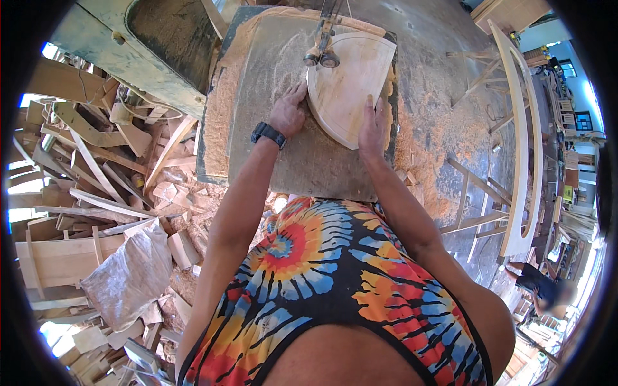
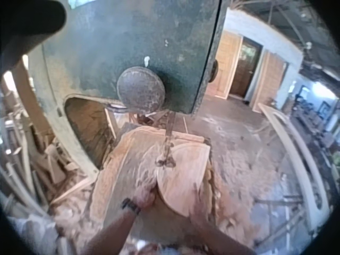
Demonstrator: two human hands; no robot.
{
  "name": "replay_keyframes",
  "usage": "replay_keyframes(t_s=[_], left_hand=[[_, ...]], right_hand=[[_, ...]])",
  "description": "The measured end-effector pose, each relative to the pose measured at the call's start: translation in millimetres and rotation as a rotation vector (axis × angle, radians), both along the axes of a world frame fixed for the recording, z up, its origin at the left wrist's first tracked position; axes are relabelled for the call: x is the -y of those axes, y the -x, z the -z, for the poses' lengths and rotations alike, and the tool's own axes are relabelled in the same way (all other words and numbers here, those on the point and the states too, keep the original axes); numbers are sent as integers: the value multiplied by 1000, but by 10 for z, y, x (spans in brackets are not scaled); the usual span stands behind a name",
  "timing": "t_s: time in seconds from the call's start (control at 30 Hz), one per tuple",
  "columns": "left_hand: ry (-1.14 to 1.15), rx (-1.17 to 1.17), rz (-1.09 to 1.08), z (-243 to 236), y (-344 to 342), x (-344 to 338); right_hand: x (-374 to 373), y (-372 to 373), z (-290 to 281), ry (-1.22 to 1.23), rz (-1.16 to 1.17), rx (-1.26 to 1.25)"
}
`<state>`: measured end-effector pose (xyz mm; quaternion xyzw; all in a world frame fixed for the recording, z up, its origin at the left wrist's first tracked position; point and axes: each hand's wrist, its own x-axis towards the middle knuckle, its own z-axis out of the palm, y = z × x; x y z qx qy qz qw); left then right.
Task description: Use a band saw to cut a curved shape from a wooden board.
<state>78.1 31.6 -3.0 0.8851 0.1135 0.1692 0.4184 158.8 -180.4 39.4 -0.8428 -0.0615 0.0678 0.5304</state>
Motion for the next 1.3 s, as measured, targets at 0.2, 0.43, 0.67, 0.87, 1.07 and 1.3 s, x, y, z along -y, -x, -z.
replay_keyframes(t_s=[0.2, 0.43, 0.67, 0.87, 1.07, 1.3], left_hand=[[-39, 51, 21, -47, 6, -34], [0, 10, 35, -135, -18, -23], [-44, 32, 43, -21, -66, -93], [59, 24, 83, 55, -133, -144], [-74, 22, 65, 124, -162, -182], [-58, -39, 52, 30, -177, -173]], right_hand=[[-19, 43, 55, 45, -68, 107], [-45, -29, 113, -68, 12, 17], [-79, 1, 89, -119, 0, -34], [-106, 84, -82, -60, 19, -94], [-151, 89, -41, -105, 20, -40], [-185, 68, 56, -167, 63, -26]])
